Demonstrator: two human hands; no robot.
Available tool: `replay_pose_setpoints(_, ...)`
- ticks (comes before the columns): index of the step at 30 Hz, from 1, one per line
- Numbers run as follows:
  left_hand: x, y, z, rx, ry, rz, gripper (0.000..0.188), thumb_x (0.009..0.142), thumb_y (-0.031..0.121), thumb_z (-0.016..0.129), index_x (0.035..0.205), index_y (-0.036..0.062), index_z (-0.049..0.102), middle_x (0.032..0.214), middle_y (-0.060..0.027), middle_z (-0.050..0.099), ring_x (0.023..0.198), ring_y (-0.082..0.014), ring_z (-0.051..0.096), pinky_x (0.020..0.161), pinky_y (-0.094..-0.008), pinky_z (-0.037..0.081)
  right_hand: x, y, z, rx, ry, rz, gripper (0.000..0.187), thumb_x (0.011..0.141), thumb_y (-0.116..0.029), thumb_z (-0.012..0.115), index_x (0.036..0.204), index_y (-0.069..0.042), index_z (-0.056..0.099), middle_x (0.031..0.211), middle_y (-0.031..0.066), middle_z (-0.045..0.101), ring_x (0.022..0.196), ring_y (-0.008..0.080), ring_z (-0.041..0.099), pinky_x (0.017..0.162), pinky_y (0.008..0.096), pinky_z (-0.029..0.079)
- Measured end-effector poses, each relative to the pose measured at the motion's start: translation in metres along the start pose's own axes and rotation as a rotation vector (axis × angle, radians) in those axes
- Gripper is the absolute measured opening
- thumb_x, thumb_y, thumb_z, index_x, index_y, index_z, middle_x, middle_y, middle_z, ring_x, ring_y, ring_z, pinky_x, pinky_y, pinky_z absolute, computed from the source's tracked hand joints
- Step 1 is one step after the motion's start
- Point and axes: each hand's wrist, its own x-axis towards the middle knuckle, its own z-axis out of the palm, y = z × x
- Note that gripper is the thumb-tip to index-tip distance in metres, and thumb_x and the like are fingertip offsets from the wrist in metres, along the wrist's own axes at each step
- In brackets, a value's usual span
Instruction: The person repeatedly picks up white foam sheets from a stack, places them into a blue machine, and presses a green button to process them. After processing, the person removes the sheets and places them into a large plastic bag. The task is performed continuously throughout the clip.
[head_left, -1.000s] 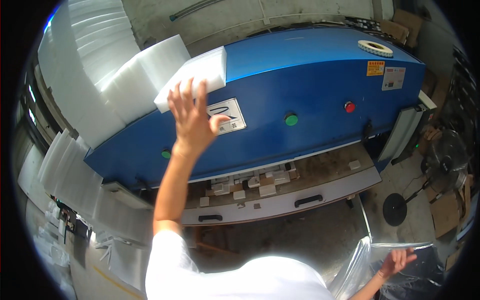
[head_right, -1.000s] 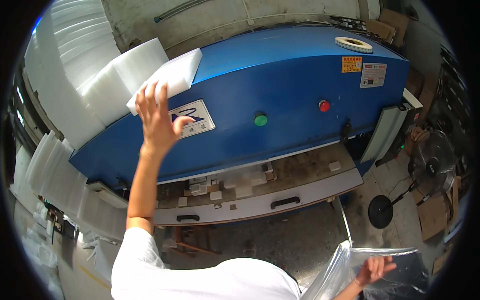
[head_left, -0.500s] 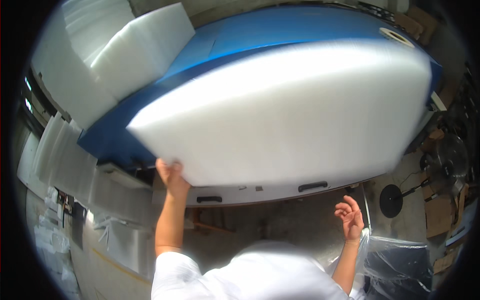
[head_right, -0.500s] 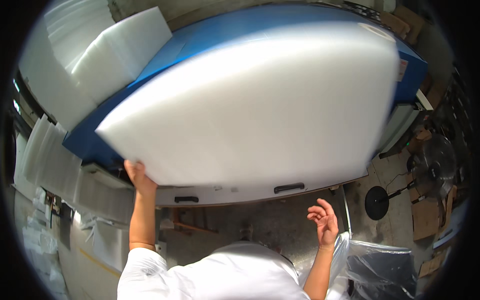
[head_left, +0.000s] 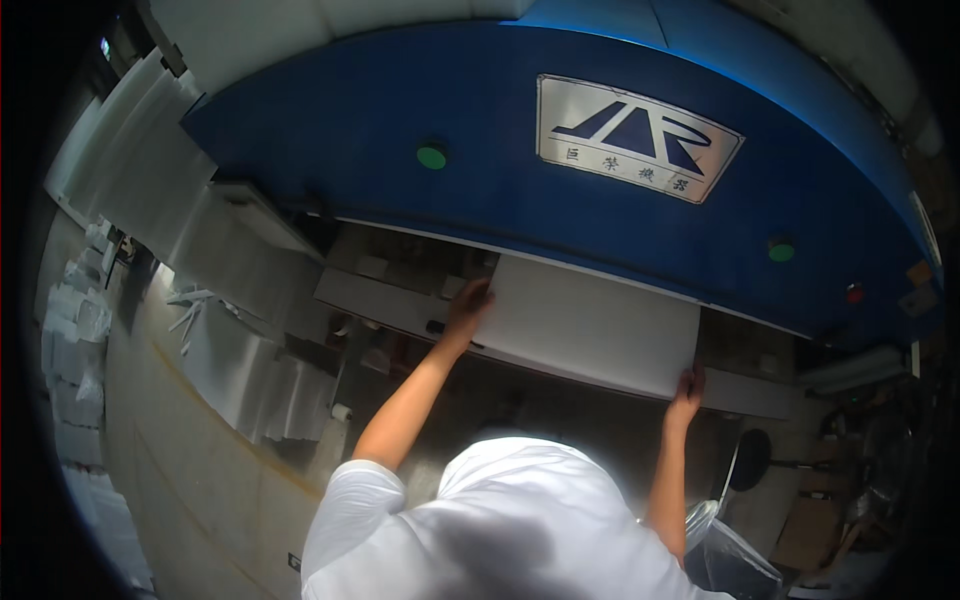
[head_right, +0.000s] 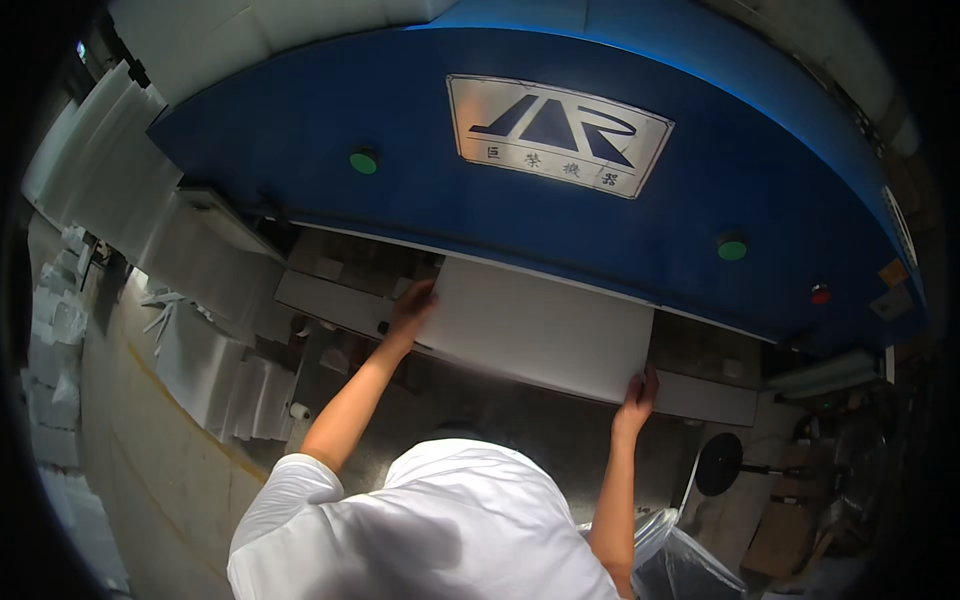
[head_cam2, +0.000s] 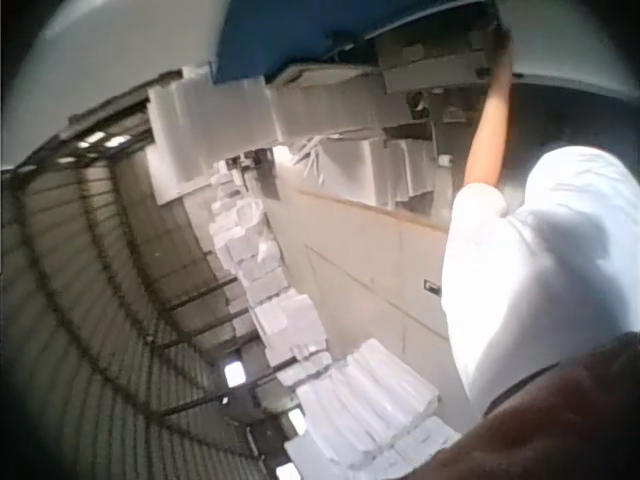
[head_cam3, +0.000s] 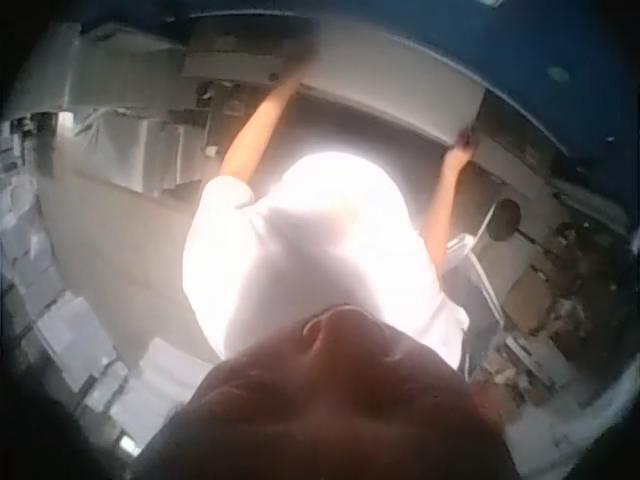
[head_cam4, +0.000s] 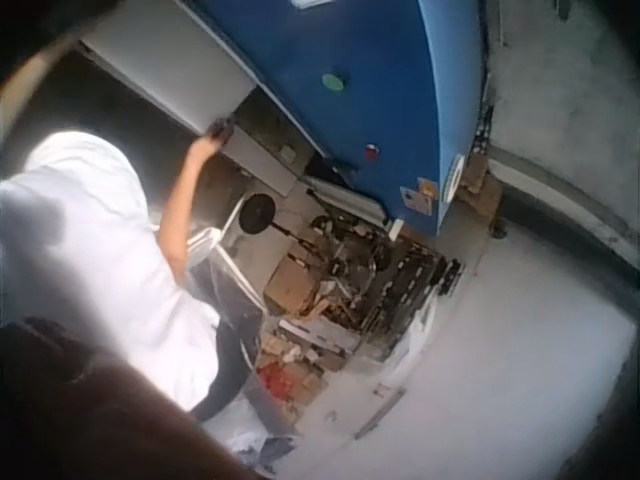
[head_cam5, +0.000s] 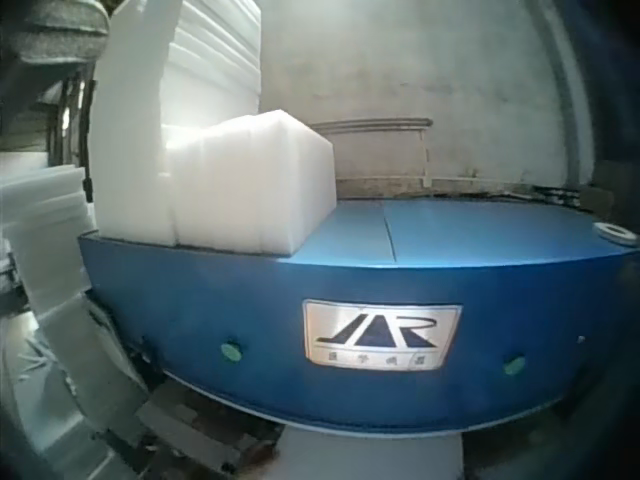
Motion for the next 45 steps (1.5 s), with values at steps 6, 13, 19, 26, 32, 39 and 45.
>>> replay_pose_setpoints(6,0.105,-0.006,-0.012,0.511,-0.068,0.142,0.053,0.093,0.031,0.064,0.138,0.0043,0.05,0.135,-0.0178,0.055,0.121,-0.0369,0.052,0.101,-0.0458,0.042,0.083,-0.02,0.084,0.045,-0.201,-0.292,0.063,0.094,-0.025,0.066,0.146,0.0,0.04,0.145,0.016,0.048,0.134,0.0268,0.044,0.112,0.0372,0.031)
replay_pose_setpoints(13,0.154,-0.054,-0.007,0.722,-0.055,0.286,0.035,0.098,0.019,0.048,0.126,-0.0007,0.055,0.131,-0.0247,0.053,0.12,-0.0418,0.05,0.101,-0.0499,0.041,0.128,0.014,0.114,-0.143,-0.338,-0.113,0.049,0.091,-0.021,0.069,0.131,0.003,0.053,0.13,0.0188,0.059,0.12,0.0297,0.054,0.105,0.0393,0.038)
replay_pose_setpoints(19,0.162,-0.058,-0.004,0.766,-0.11,0.34,0.034,0.097,0.016,0.05,0.125,-0.0014,0.055,0.128,-0.0245,0.055,0.118,-0.0418,0.051,0.099,-0.0502,0.041,0.14,0.061,0.114,-0.523,-0.222,-0.275,0.039,0.091,-0.019,0.066,0.124,0.0,0.059,0.126,0.0189,0.063,0.121,0.035,0.056,0.104,0.0398,0.041)
replay_pose_setpoints(26,0.164,-0.063,0.004,0.791,-0.188,0.455,0.032,0.096,0.013,0.051,0.124,-0.0022,0.055,0.124,-0.0243,0.057,0.115,-0.0417,0.053,0.097,-0.0504,0.042,0.138,0.056,0.106,-0.698,-0.326,-0.248,0.04,0.093,-0.022,0.062,0.128,-0.001,0.058,0.131,0.0217,0.059,0.125,0.0373,0.052,0.104,0.0416,0.04)
replay_pose_setpoints(32,0.082,0.016,-0.008,0.949,0.038,0.705,0.031,0.084,0.003,0.064,0.115,-0.0006,0.062,0.118,-0.0194,0.061,0.115,-0.0367,0.054,0.097,-0.0546,0.038,0.085,0.012,0.081,-0.345,0.27,-0.29,0.068,0.098,-0.038,0.054,0.149,0.001,0.031,0.154,0.0248,0.03,0.143,0.0403,0.027,0.116,0.0461,0.023)
replay_pose_setpoints(39,0.089,0.186,-0.035,0.964,0.423,1.21,0.069,0.1,0.05,0.041,0.148,0.0004,0.035,0.153,-0.0302,0.028,0.141,-0.051,0.023,0.111,-0.0643,0.017,0.136,-0.174,0.024,-0.42,0.605,-0.679,0.083,0.1,-0.057,0.035,0.154,0.003,0.017,0.16,0.0266,0.011,0.149,0.0422,0.012,0.119,0.051,0.012)
replay_pose_setpoints(45,0.149,0.26,-0.02,1.024,0.913,1.355,0.081,0.101,0.059,0.032,0.146,-0.0077,0.036,0.149,-0.0359,0.029,0.135,-0.053,0.032,0.11,-0.0616,0.025,0.196,-0.24,0.04,-0.568,0.771,-0.905,0.08,0.099,-0.06,0.032,0.149,0.003,0.033,0.156,0.032,0.02,0.146,0.0483,0.016,0.115,0.0611,0.006)
